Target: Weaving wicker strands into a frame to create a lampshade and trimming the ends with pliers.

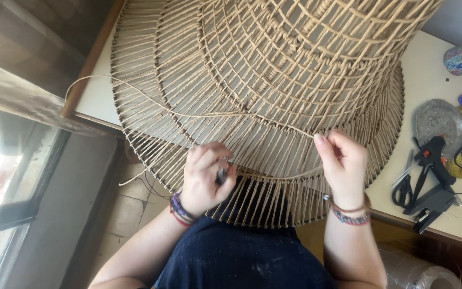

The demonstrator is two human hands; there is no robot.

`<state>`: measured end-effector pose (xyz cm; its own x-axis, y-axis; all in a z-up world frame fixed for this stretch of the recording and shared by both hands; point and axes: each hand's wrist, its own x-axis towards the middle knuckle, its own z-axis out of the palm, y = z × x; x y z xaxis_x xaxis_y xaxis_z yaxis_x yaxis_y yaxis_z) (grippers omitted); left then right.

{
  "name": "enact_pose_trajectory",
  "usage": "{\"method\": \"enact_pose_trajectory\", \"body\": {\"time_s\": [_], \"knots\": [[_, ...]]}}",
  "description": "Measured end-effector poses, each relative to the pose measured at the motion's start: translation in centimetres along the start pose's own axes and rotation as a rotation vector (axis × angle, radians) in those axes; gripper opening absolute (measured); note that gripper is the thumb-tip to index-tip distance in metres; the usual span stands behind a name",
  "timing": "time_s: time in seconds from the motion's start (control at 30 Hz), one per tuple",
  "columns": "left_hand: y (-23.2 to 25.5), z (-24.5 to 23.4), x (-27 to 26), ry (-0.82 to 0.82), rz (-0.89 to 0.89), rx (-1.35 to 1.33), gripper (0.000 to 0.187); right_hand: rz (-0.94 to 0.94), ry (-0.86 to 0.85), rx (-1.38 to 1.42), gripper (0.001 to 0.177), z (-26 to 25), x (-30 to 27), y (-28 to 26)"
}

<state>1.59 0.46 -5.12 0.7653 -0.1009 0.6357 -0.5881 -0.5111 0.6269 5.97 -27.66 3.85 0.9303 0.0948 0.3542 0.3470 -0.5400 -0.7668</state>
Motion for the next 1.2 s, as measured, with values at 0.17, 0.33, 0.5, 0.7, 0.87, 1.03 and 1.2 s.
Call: {"method": "enact_pose_trajectory", "body": {"time_s": [0.17,0.33,0.5,0.7,0.87,1.03,1.2], "knots": [[0.1,-0.2,-1.0,-0.339,0.034,-0.116,0.028,0.027,-0.163,-0.416,0.017,0.1,-0.1,-4.5],[1.2,-1.5,1.7,-0.43,0.171,0.077,0.031,-0.165,-0.104,-0.718,0.016,3.1,0.4,-4.4],[-1.3,0.2,1.0,-0.378,0.311,-0.059,0.036,-0.298,0.107,-0.822,0.036,3.7,0.5,-0.3],[-2.1,0.1,1.0,-0.375,0.191,-0.145,0.034,-0.211,0.115,-0.455,0.034,3.0,-0.3,2.1],[-2.0,-0.7,1.2,-0.393,0.205,-0.202,0.035,0.021,0.234,-0.38,0.032,-1.8,-3.1,5.3],[-1.8,-0.9,1.3,-0.519,0.106,-0.172,0.021,0.21,0.342,-0.315,0.042,-5.6,-5.3,5.4],[-1.6,0.1,1.3,-0.361,0.229,-0.125,0.035,0.083,0.219,-0.814,0.027,-1.4,-2.6,0.3]]}}
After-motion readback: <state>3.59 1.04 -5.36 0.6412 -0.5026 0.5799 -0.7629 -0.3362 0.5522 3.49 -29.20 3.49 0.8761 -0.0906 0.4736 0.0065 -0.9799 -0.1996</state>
